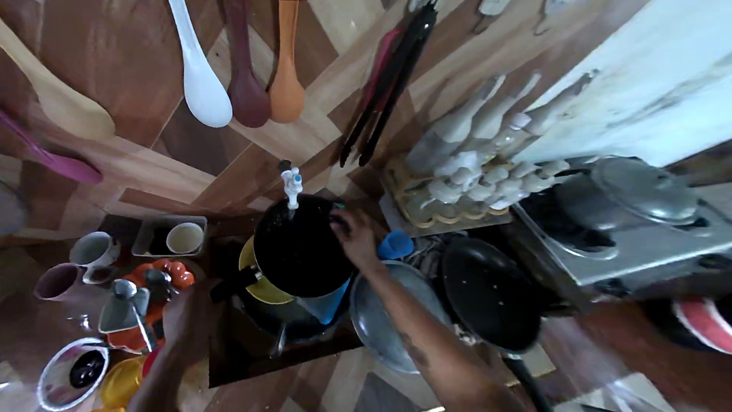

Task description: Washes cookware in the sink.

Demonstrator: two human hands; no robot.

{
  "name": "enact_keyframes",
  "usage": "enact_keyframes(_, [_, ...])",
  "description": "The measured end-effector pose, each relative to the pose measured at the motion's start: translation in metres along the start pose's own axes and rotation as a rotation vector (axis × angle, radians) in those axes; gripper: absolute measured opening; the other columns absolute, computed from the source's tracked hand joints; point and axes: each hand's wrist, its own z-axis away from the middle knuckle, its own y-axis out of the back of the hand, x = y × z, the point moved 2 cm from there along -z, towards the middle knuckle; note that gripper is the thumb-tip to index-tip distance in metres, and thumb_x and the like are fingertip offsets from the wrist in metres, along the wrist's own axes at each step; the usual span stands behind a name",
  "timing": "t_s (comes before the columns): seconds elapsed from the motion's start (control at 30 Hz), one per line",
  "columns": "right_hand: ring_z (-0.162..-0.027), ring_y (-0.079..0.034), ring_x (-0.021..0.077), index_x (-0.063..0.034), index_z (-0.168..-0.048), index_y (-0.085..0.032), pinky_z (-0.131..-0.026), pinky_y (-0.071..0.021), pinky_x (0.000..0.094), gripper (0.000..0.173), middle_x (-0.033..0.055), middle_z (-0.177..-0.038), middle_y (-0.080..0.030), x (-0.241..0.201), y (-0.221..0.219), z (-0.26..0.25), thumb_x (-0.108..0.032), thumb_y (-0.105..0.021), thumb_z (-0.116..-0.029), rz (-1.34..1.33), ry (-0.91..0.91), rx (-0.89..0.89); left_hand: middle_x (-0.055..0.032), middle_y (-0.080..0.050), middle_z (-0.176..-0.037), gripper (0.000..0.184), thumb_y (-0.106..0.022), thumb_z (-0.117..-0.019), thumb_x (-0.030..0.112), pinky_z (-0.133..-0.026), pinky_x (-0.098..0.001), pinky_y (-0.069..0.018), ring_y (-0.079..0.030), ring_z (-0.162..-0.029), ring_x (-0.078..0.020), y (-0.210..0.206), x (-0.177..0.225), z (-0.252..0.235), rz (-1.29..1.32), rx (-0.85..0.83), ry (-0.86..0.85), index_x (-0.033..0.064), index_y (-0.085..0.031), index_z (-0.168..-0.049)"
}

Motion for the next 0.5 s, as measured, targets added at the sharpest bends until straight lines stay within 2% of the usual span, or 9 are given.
enact_keyframes(0.07, [-0.134, -0.055, 0.0307, -0.0054, -0.150, -0.049, -0.111, -0.0467, 0.0467, 0.058, 0.0197, -0.148, -0.053, 0.022, 0.037, 0.002, -0.023, -0.069, -0.0989, -0.255, -0.215, -0.002, -0.0177, -0.067, -0.132, 0.043, -0.072, -0.0950, 0.022, -0.100, -0.0671, -0.0460, -0.062, -0.123, -0.0432, 0.008, 0.014, -0.022, -0.019, -0.010, -0.078, 0.0207, -0.066, -0.137])
enact_keyframes(0.13, [-0.132, -0.057, 0.0273, -0.0071, -0.155, -0.042, -0.108, -0.0493, 0.0438, 0.064, 0.0180, -0.149, -0.053, 0.029, 0.059, 0.007, -0.019, -0.069, -0.0984, -0.418, -0.327, 0.020, -0.0165, -0.066, -0.133, 0.041, -0.071, -0.0948, 0.020, -0.100, -0.0675, -0.0452, -0.061, -0.124, -0.0429, 0.006, 0.026, -0.052, -0.043, -0.019, -0.197, 0.0206, -0.066, -0.136])
enact_keyframes(0.23, [-0.126, -0.060, 0.0310, -0.0023, -0.151, -0.045, -0.105, -0.0511, 0.0446, 0.060, 0.0237, -0.143, -0.056, 0.043, 0.081, 0.021, -0.017, -0.070, -0.0981, -0.305, -0.370, 0.095, -0.0148, -0.068, -0.131, 0.040, -0.072, -0.0935, 0.020, -0.101, -0.0671, -0.0449, -0.061, -0.123, -0.0402, -0.004, 0.045, -0.093, -0.039, -0.064, -0.374, 0.0205, -0.069, -0.133])
enact_keyframes(0.3, [-0.124, -0.061, 0.0299, -0.0044, -0.151, -0.046, -0.105, -0.0510, 0.0447, 0.061, 0.0218, -0.140, -0.058, 0.053, 0.097, 0.034, -0.024, -0.070, -0.0986, -0.225, -0.425, 0.098, -0.0147, -0.069, -0.129, 0.038, -0.073, -0.0933, 0.019, -0.101, -0.0668, -0.0454, -0.062, -0.123, -0.0396, -0.009, 0.058, -0.112, -0.023, -0.096, -0.487, 0.0198, -0.070, -0.131])
enact_keyframes(0.37, [-0.113, -0.067, 0.0263, -0.0068, -0.149, -0.049, -0.097, -0.0544, 0.0443, 0.057, 0.0184, -0.128, -0.066, 0.060, 0.113, 0.048, -0.025, -0.069, -0.0989, -0.184, -0.468, 0.121, -0.0143, -0.068, -0.129, 0.038, -0.072, -0.0938, 0.017, -0.102, -0.0659, -0.0447, -0.061, -0.124, -0.0387, -0.013, 0.071, -0.127, -0.056, -0.146, -0.553, 0.0186, -0.070, -0.132])
enact_keyframes(0.4, [-0.111, -0.067, 0.0258, -0.0065, -0.148, -0.050, -0.097, -0.0544, 0.0446, 0.057, 0.0175, -0.126, -0.067, 0.066, 0.119, 0.055, -0.027, -0.070, -0.0987, -0.174, -0.488, 0.099, -0.0133, -0.068, -0.131, 0.039, -0.072, -0.0941, 0.017, -0.103, -0.0653, -0.0439, -0.060, -0.125, -0.0379, -0.015, 0.078, -0.133, -0.083, -0.168, -0.571, 0.0190, -0.069, -0.133])
enact_keyframes(0.47, [-0.129, -0.059, 0.0271, -0.0047, -0.151, -0.046, -0.109, -0.0480, 0.0452, 0.065, 0.0195, -0.143, -0.058, 0.077, 0.124, 0.066, -0.030, -0.071, -0.0975, -0.211, -0.546, 0.001, -0.0138, -0.069, -0.128, 0.038, -0.072, -0.0933, 0.016, -0.102, -0.0660, -0.0441, -0.062, -0.123, -0.0381, -0.018, 0.095, -0.143, -0.088, -0.171, -0.625, 0.0193, -0.070, -0.131])
enact_keyframes(0.5, [-0.140, -0.049, 0.0278, -0.0042, -0.156, -0.038, -0.117, -0.0404, 0.0452, 0.071, 0.0206, -0.153, -0.048, 0.081, 0.125, 0.072, -0.028, -0.071, -0.0973, -0.229, -0.581, -0.039, -0.0145, -0.070, -0.127, 0.038, -0.073, -0.0926, 0.014, -0.102, -0.0666, -0.0443, -0.062, -0.123, -0.0387, -0.021, 0.104, -0.147, -0.064, -0.174, -0.652, 0.0190, -0.071, -0.130])
